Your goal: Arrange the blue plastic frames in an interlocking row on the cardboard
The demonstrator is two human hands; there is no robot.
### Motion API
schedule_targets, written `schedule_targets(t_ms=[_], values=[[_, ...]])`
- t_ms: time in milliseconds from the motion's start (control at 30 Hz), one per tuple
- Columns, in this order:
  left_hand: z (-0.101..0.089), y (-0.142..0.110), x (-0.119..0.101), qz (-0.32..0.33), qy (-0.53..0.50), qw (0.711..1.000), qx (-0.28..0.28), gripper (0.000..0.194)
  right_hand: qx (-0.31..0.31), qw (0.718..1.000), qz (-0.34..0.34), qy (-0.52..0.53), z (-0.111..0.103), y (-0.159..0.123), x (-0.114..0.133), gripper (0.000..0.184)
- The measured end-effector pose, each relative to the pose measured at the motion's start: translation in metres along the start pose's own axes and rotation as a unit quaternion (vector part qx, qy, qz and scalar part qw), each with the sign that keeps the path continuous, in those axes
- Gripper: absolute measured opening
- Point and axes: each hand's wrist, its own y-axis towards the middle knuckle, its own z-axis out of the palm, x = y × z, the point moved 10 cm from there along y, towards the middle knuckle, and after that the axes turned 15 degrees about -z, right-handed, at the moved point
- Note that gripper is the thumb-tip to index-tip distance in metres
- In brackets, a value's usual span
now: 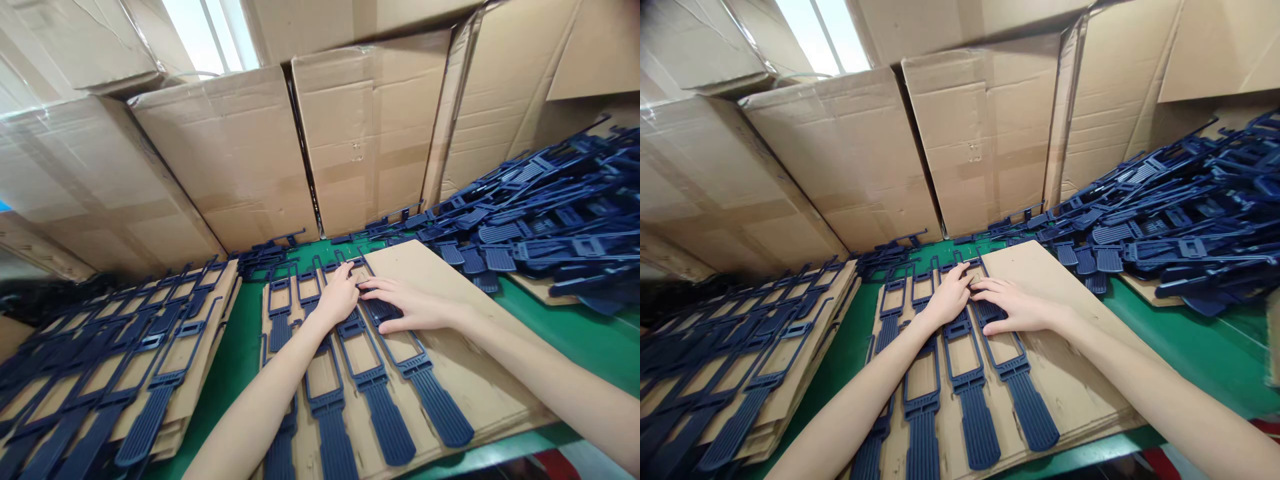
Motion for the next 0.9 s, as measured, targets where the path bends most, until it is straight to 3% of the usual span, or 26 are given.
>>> schedule_targets(t_ms=[467,700,900], values=[[0.000,-0.001,0.000,0.003,-0.006,1.000,0.000,0.043,-0.020,0.999,-0.027,0.007,-0.005,-0.001,0.005,0.058],[-0.001,-0.001,0.001,0.003,-0.009,1.000,-0.009,0.041,-0.039,0.997,-0.053,0.031,-0.008,0.001,0.011,0.032],[-0.001,-0.002,-0.002,0.007,-0.002,1.000,-0.010,0.041,-0.050,0.996,-0.057,0.044,-0.010,0.001,0.012,0.030]])
